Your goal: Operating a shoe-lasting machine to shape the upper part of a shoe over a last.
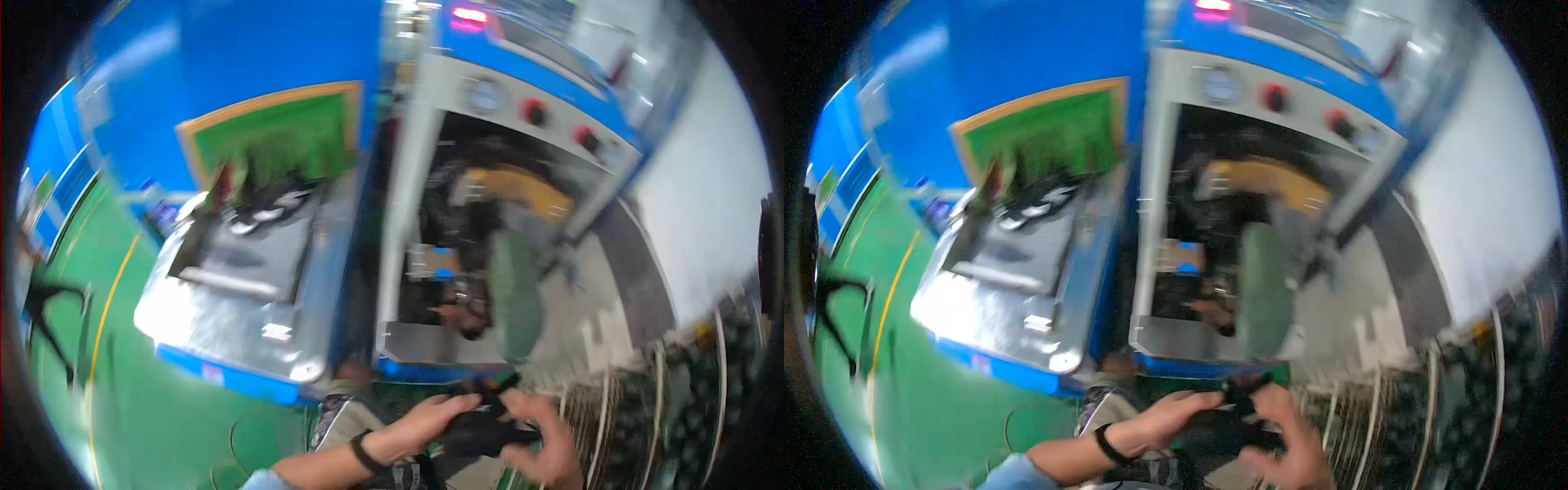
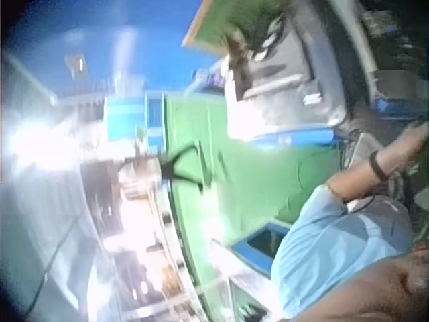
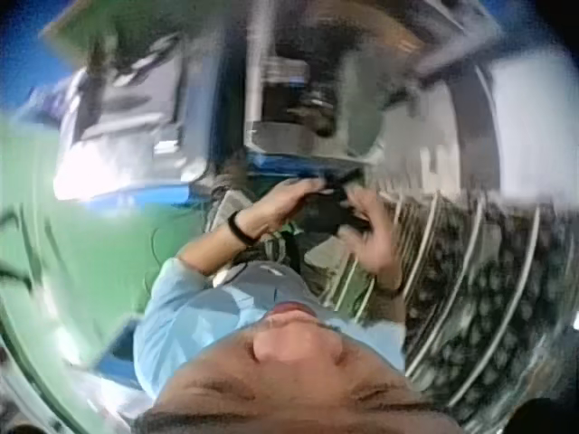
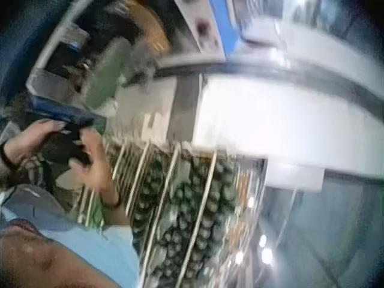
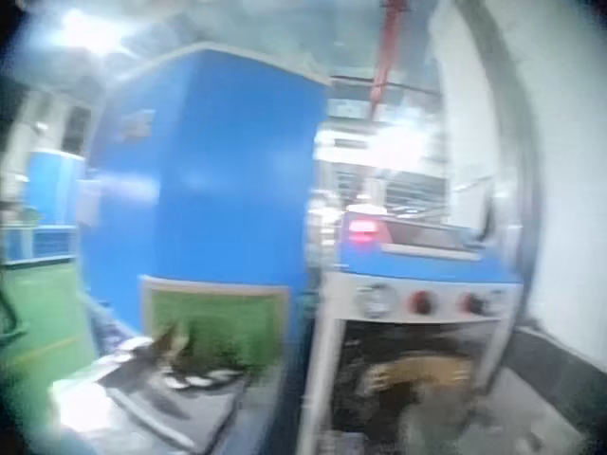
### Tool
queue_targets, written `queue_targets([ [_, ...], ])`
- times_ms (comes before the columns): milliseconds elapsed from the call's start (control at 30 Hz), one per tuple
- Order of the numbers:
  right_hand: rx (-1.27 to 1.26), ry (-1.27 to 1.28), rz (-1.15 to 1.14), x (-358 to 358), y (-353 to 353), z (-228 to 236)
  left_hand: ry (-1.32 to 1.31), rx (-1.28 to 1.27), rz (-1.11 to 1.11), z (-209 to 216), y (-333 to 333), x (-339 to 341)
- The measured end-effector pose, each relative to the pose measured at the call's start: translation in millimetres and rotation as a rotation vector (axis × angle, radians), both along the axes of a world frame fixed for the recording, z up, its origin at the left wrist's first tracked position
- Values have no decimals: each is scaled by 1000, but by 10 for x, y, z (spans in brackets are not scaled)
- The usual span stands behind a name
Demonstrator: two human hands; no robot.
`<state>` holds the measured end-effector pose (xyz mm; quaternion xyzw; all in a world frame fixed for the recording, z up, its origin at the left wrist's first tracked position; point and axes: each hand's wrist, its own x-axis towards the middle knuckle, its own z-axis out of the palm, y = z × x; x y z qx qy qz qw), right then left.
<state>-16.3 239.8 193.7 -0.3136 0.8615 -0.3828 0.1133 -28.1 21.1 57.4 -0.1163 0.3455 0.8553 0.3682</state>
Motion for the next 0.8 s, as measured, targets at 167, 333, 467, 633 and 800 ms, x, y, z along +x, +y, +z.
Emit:
queue_targets([
  [167, -1143, -881, -228, -1216, -567, -156, 265, -455, -74, 256, 20, 356],
  [333, -1297, -711, -300, -1109, -567, -211, 316, -426, -146, 141, -36, 588],
  [467, -1522, -553, -501, -99, 699, -723, 251, -602, -189, -53, -21, 655],
  [633, -1817, -440, -1029, 1352, 2303, -1582, 616, -794, -233, -814, -398, 771],
  [800, -2497, -242, -439, 1419, 3467, -1991, 478, -1094, -441, -398, -275, 628],
])
